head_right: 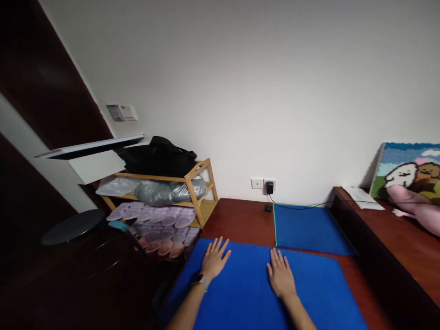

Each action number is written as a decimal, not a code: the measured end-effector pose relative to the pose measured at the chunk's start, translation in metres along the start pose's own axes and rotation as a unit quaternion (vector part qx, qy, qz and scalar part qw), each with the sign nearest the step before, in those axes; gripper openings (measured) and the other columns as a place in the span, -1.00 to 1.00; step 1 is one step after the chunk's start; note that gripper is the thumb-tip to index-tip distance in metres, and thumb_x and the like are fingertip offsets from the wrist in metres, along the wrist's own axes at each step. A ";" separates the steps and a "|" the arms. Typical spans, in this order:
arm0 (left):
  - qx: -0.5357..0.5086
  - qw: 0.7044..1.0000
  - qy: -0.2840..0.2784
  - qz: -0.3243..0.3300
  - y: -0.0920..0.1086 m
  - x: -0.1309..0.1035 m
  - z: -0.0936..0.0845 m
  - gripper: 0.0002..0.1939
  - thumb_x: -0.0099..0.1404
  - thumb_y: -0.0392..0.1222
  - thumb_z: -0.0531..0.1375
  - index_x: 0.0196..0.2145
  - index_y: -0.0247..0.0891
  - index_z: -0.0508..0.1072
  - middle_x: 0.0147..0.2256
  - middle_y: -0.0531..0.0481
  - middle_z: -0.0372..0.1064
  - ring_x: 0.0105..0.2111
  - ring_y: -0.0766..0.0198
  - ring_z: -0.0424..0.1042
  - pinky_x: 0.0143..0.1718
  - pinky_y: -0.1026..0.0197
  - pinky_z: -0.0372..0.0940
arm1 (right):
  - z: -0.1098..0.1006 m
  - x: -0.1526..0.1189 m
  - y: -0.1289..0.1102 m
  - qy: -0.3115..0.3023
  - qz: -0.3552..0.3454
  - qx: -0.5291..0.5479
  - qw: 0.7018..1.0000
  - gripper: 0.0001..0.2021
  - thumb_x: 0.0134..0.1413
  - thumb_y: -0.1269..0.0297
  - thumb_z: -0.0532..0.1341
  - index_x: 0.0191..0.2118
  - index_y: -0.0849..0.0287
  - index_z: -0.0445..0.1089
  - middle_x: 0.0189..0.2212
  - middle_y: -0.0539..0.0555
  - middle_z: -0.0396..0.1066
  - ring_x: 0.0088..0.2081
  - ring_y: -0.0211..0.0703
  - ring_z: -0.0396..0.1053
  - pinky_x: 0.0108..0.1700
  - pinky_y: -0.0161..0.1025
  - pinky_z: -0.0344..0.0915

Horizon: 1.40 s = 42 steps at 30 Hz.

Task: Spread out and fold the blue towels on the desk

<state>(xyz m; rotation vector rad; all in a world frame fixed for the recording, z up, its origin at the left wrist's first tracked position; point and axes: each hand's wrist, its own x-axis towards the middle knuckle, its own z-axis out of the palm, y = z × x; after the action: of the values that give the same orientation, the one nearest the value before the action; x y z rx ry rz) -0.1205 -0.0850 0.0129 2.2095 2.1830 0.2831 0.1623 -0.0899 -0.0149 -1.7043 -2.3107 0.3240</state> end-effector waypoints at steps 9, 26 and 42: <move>0.035 0.999 -0.004 -0.025 -0.109 -0.003 -0.008 -0.37 0.52 0.18 -0.11 0.42 -0.08 0.14 0.44 -0.11 -0.01 0.43 0.01 -0.02 0.39 -0.13 -0.05 | -0.038 -0.041 0.213 0.055 0.176 -0.041 0.982 -0.28 0.23 -0.09 -0.13 0.39 0.16 0.19 0.39 0.20 0.15 0.42 0.23 -0.02 0.40 0.21 0.01; -0.036 0.989 -0.036 0.136 0.110 -0.067 0.009 -0.37 0.56 0.14 -0.23 0.44 -0.12 0.07 0.43 -0.06 0.02 0.43 0.10 -0.03 0.42 -0.11 -0.05 | -0.013 -0.061 -0.041 -0.040 -0.005 0.002 0.999 -0.37 0.36 0.19 -0.19 0.47 0.25 -0.07 0.47 0.08 -0.15 0.48 -0.07 -0.20 0.47 0.03 -0.22; 0.028 0.999 -0.005 -0.025 -0.092 -0.116 -0.043 -0.34 0.54 0.07 -0.16 0.44 -0.36 0.05 0.43 -0.26 -0.04 0.42 0.04 -0.01 0.39 -0.06 0.02 | -0.073 -0.151 0.161 0.089 0.197 -0.046 0.975 -0.29 0.31 0.05 -0.15 0.39 0.43 0.14 0.40 0.35 0.08 0.44 0.27 -0.06 0.41 0.21 -0.08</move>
<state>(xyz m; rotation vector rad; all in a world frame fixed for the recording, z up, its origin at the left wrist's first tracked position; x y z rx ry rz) -0.2179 -0.2033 0.0285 2.1754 2.2653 0.2113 0.3742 -0.1855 -0.0085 -2.1401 -1.8807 0.1302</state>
